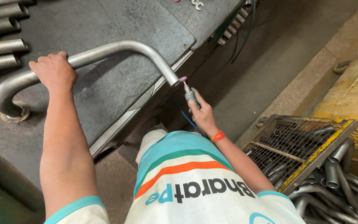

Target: The person holds a bent metal tube on a workbench and uses a pneumatic die grinder to grind and deburr the cut ends of the tube, repositioning the tube to reach both ends. They finish one tube, set it with a stack of finished tubes, and pick up the next bent tube to repeat the process.

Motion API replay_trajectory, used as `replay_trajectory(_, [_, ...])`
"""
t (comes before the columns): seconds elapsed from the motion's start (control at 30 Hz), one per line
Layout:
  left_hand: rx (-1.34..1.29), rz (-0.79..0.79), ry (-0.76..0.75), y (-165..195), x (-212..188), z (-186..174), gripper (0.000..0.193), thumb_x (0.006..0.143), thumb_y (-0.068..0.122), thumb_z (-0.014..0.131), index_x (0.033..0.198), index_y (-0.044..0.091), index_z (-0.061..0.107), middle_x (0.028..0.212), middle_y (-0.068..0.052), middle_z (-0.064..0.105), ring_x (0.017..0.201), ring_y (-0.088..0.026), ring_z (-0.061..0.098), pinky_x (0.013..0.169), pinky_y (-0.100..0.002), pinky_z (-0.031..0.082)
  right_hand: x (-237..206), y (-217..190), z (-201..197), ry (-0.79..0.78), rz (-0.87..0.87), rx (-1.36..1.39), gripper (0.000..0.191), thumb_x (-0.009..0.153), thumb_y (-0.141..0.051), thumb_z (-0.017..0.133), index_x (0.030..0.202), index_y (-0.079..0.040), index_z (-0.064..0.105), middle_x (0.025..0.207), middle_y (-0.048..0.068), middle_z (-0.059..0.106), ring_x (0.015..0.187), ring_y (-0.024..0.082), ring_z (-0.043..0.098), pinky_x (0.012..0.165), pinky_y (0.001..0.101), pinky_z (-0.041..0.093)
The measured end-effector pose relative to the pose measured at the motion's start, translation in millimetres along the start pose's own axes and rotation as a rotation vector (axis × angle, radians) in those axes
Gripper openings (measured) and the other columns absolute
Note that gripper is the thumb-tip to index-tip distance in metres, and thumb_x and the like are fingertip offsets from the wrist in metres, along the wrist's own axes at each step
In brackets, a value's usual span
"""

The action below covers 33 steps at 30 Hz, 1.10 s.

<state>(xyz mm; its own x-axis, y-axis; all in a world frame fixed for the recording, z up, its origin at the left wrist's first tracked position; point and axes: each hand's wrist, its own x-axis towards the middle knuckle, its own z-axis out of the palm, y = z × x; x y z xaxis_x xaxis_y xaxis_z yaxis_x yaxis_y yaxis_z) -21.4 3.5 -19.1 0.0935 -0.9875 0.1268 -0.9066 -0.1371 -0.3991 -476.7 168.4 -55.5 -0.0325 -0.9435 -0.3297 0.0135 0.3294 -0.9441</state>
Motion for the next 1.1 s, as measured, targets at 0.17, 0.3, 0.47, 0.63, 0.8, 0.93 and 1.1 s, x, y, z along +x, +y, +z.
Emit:
replay_trajectory(0.17, [-0.005,0.012,0.034,0.6,-0.5,-2.9,0.019,0.080,0.011,0.070,0.094,0.021,0.077,0.091,-0.006,0.072,0.088,-0.028,0.066,0.084,-0.046,0.039,3.1,1.0,3.6,-0.019,0.134,-0.150,0.054,0.100,-0.027,0.062,0.152,-0.018,0.053,0.071,0.001,0.059,0.054,0.008,0.051,0.049,0.0269,0.045])
replay_trajectory(0.3, [-0.013,0.010,0.029,-0.1,-1.7,-2.0,0.018,0.080,0.010,0.070,0.093,0.021,0.076,0.090,-0.006,0.072,0.087,-0.029,0.066,0.085,-0.046,0.039,-3.9,-4.6,9.8,-0.127,-0.062,-0.390,0.053,0.100,-0.027,0.063,0.151,-0.015,0.053,0.079,0.006,0.070,0.072,0.009,0.065,0.073,0.0279,0.055])
replay_trajectory(0.47, [-0.021,0.018,0.050,-2.2,-3.9,4.1,0.018,0.079,0.010,0.070,0.093,0.020,0.076,0.090,-0.006,0.072,0.087,-0.028,0.066,0.085,-0.046,0.039,-11.8,-8.0,8.8,-0.107,-0.120,-0.389,0.053,0.099,-0.023,0.063,0.151,-0.015,0.053,0.084,0.009,0.071,0.077,0.011,0.061,0.078,0.0314,0.055])
replay_trajectory(0.63, [-0.020,0.034,0.068,-3.3,-3.5,7.3,0.014,0.080,0.011,0.071,0.091,0.019,0.075,0.085,-0.006,0.071,0.088,-0.028,0.066,0.084,-0.045,0.039,0.3,5.7,-0.2,-0.022,-0.276,-0.225,0.052,0.104,-0.020,0.063,0.155,-0.011,0.051,0.103,0.007,0.071,0.091,0.010,0.060,0.080,0.0317,0.051])
replay_trajectory(0.8, [-0.023,0.030,0.104,-3.9,-5.1,9.2,0.011,0.081,0.012,0.070,0.089,0.018,0.074,0.089,-0.007,0.071,0.087,-0.029,0.066,0.082,-0.046,0.039,16.2,24.1,-19.6,0.089,0.036,-0.244,0.055,0.100,-0.025,0.063,0.154,-0.016,0.053,0.080,0.001,0.065,0.062,0.008,0.052,0.057,0.0280,0.047])
replay_trajectory(0.93, [-0.069,0.021,0.165,-5.5,-14.4,11.0,0.012,0.085,0.007,0.068,0.088,0.018,0.071,0.088,-0.007,0.070,0.093,-0.030,0.065,0.087,-0.046,0.040,21.7,22.8,-26.3,0.188,-0.164,-0.308,0.055,0.100,-0.025,0.065,0.151,-0.010,0.050,0.087,0.002,0.070,0.074,0.008,0.064,0.068,0.0277,0.054])
replay_trajectory(1.1, [-0.054,-0.011,0.189,-4.3,-17.5,6.2,0.004,0.082,0.013,0.069,0.085,0.015,0.068,0.084,-0.007,0.068,0.087,-0.029,0.064,0.082,-0.044,0.039,56.6,-19.6,-16.8,0.302,-0.236,-0.485,0.045,0.097,-0.030,0.069,0.135,-0.006,0.063,0.093,0.013,0.077,0.083,0.021,0.075,0.077,0.0351,0.057])
